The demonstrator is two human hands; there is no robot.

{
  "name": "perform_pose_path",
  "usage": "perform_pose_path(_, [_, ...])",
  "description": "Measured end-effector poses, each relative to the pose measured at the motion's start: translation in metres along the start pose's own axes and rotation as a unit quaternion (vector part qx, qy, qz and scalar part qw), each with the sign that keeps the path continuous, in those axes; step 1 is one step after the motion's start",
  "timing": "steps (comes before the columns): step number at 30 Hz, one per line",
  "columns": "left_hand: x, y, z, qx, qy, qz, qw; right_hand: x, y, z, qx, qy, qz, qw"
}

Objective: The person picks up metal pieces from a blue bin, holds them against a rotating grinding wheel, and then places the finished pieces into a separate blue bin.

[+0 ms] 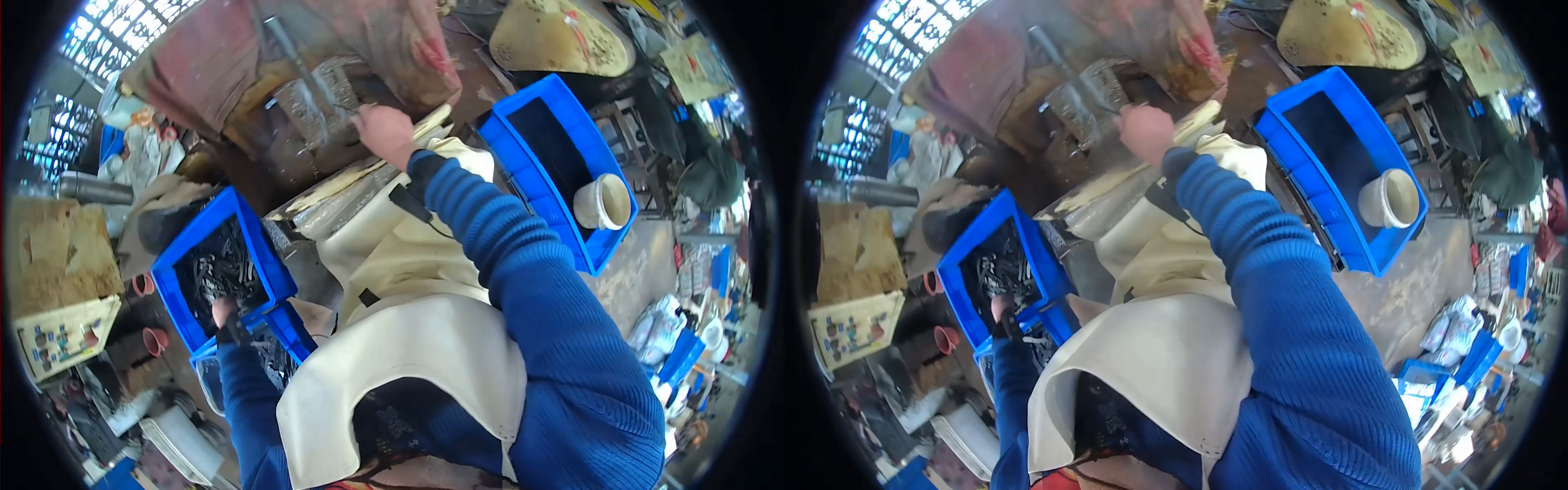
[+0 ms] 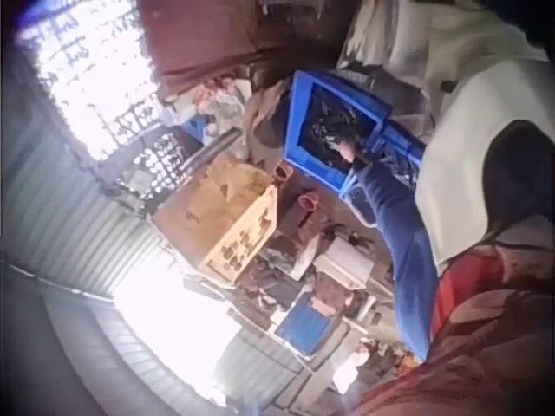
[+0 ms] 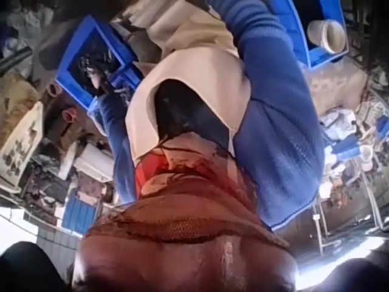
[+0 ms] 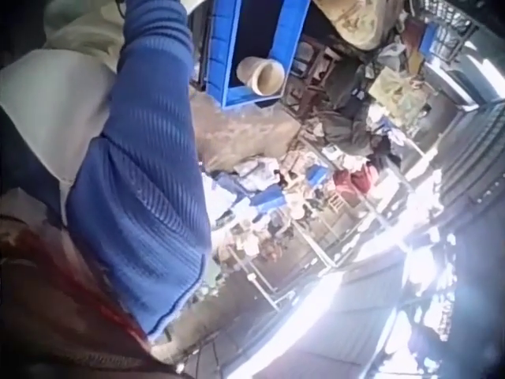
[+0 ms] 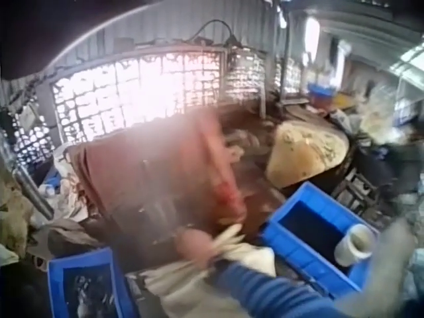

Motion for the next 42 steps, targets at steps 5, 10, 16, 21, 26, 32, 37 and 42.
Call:
perform_pose_path(5, [-0.110,-0.021,-0.048,-0.223,0.342,0.195,0.892,-0.006,-0.009,0.000,0.039,0.008,-0.014,0.999])
perform_pose_path(10, [-0.181,0.088,-0.088,-0.768,0.161,0.175,0.594,-0.006,0.002,0.001,0.058,0.021,-0.015,0.998])
perform_pose_path(16, [-0.252,0.253,-0.178,-0.740,0.092,0.346,0.569,-0.005,-0.006,0.001,0.071,0.016,-0.031,0.997])
perform_pose_path(21, [-0.249,0.361,-0.202,-0.604,0.112,0.406,0.677,-0.009,0.002,-0.004,0.076,0.033,-0.031,0.996])
perform_pose_path(26, [-0.207,0.391,-0.215,-0.413,0.225,0.413,0.780,-0.009,-0.002,-0.006,0.082,0.032,-0.039,0.995])
perform_pose_path(32, [-0.199,0.412,-0.220,-0.175,0.371,0.385,0.827,-0.007,0.002,-0.009,0.104,0.039,-0.033,0.993])
perform_pose_path(37, [-0.206,0.420,-0.219,-0.105,0.375,0.344,0.854,0.016,0.002,-0.036,0.197,0.086,0.000,0.977])
perform_pose_path(42, [-0.198,0.418,-0.218,-0.123,0.353,0.332,0.866,0.071,-0.042,-0.118,0.220,0.165,-0.070,0.959])
Point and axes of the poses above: each hand's wrist, its own x-axis towards the middle knuckle, its own z-axis out of the palm, y = z × x, the point moved 8 cm from there along x, towards the middle knuckle, and after that the axes turned 9 degrees about -y, right-handed, at the moved point
